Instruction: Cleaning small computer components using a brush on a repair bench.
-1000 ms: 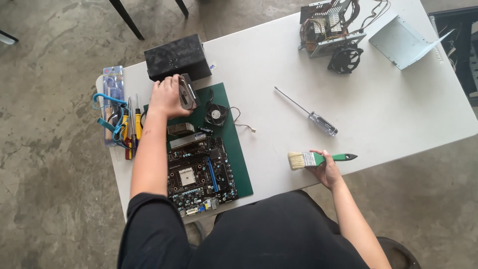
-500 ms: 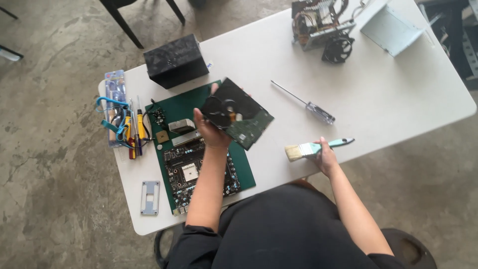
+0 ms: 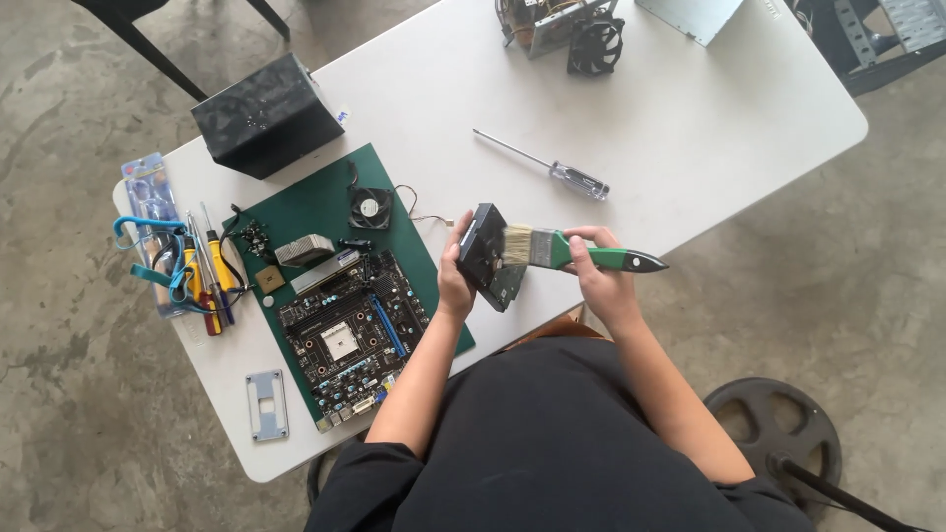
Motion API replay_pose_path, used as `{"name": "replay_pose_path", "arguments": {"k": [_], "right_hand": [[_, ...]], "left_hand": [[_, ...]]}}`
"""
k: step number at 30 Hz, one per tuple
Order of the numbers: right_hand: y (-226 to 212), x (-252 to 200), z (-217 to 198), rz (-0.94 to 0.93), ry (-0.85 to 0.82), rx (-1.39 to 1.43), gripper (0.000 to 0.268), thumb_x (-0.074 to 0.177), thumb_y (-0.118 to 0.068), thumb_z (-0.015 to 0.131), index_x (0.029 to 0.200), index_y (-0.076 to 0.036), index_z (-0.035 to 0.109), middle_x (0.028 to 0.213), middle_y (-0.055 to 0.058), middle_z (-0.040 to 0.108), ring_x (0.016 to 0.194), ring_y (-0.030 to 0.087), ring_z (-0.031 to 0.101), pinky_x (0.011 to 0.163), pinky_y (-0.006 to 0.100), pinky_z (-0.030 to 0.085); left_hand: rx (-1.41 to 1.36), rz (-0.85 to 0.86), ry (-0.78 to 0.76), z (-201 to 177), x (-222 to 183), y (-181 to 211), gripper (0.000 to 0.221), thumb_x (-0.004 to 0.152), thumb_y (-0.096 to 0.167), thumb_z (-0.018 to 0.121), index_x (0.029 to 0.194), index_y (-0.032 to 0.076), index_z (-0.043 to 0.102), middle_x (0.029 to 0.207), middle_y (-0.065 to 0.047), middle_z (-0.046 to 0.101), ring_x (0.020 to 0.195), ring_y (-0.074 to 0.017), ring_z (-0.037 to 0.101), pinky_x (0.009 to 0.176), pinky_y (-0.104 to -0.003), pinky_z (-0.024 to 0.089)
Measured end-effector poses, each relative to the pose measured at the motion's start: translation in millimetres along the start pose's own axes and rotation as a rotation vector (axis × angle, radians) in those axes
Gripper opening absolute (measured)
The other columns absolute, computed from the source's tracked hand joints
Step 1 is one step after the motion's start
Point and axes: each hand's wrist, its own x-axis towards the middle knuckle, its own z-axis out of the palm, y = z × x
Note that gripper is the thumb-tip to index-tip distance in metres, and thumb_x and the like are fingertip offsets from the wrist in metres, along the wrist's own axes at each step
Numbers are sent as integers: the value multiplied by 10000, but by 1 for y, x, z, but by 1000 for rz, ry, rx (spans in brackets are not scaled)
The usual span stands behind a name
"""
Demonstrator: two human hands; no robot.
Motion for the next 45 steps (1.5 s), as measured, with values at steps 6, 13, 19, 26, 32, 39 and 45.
{"name": "replay_pose_path", "arguments": {"k": [6,13,19,26,32,39,45], "right_hand": [[47,20,31,-77,65,136,236,1135,-210,559,1165,-7,677,1118,175,629,934,368,757,751,478,702],[35,8,26,-311,-12,-112,178,1104,-254,611,1143,-134,736,1115,70,626,1060,296,727,842,455,642],[36,8,19,-39,-254,-191,382,950,-235,769,1322,-226,682,1310,136,658,1314,399,617,1073,563,497],[44,3,26,-71,-242,-129,396,924,-235,791,1311,-261,713,1333,46,688,1320,271,618,1123,441,446],[41,0,26,-113,-229,-115,382,921,-186,787,1293,-246,717,1296,42,706,1282,248,636,1088,428,457],[35,2,22,-36,-226,-165,366,931,-156,758,1271,-281,706,1280,26,695,1260,243,628,1076,427,459],[71,28,5,65,-276,-104,386,942,-157,738,1309,-272,703,1294,11,712,1264,202,620,1093,432,464]], "left_hand": [[241,46,-40,5,-12,4,744,899,213,361,1611,65,516,1625,-201,519,1512,-321,453,1280,-467,317],[356,-18,-209,-20,-14,12,792,845,86,379,1629,49,481,1685,-158,445,1582,-290,316,1312,-457,222],[386,-136,-311,-14,-19,20,826,848,-23,382,1670,56,394,1733,-165,341,1615,-320,210,1328,-501,153],[819,-194,-226,21,-19,51,463,1129,246,387,1577,129,373,1550,-248,544,1493,-448,443,1223,-586,395],[881,-169,-181,27,-22,47,408,1133,239,429,1527,141,382,1478,-310,589,1424,-521,491,1158,-646,434],[920,-165,-141,49,-26,59,549,1119,203,423,1643,138,271,1529,-379,505,1446,-561,435,1196,-668,381],[945,-159,-101,52,-26,60,570,1120,186,408,1672,73,323,1591,-360,454,1480,-519,419,1225,-621,358]]}}
